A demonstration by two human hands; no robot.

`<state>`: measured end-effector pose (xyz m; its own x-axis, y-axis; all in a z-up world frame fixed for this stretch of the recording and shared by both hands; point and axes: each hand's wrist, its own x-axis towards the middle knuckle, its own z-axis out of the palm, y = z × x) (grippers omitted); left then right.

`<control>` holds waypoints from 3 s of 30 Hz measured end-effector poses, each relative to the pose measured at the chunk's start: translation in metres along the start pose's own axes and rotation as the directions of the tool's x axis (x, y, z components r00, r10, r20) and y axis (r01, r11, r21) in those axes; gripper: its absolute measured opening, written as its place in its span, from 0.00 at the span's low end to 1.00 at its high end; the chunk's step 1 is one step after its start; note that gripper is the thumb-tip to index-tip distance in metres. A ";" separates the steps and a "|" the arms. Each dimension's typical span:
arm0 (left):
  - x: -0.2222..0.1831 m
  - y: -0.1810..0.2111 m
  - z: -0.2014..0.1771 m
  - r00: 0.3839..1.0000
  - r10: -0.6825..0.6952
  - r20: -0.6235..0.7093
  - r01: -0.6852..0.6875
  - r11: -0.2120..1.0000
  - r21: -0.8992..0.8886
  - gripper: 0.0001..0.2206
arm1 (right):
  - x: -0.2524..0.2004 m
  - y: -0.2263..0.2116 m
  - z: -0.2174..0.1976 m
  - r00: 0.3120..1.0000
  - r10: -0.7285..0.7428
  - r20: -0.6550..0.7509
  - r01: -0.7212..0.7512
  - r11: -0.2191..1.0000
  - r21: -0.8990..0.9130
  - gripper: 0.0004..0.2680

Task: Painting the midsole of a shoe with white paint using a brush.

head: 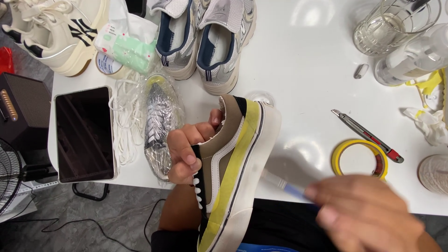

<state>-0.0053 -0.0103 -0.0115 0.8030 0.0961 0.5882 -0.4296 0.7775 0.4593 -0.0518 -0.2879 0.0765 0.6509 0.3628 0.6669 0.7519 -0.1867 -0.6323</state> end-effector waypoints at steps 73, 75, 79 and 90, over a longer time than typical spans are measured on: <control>0.008 -0.001 -0.003 0.991 -0.106 0.078 0.103 0.994 0.043 0.06 | -0.062 0.024 0.031 0.875 0.479 -0.067 -0.342 0.710 0.616 0.04; 0.007 -0.003 -0.005 0.995 -0.082 0.059 0.081 0.997 0.019 0.06 | -0.072 0.028 0.034 0.835 0.531 -0.148 -0.380 0.749 0.543 0.03; 0.005 -0.003 -0.004 0.994 -0.097 0.041 0.097 0.995 0.013 0.06 | -0.063 0.030 0.031 0.787 0.563 -0.255 -0.344 0.741 0.576 0.04; 0.003 -0.004 -0.004 0.996 -0.085 0.040 0.084 0.996 0.009 0.06 | -0.060 0.012 0.035 0.837 0.517 -0.178 -0.286 0.691 0.664 0.06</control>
<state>0.0003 -0.0106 -0.0148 0.8191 0.0048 0.5736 -0.3641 0.7771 0.5135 -0.0855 -0.2795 0.0153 0.9525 0.0444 0.3013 0.2639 0.3733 -0.8894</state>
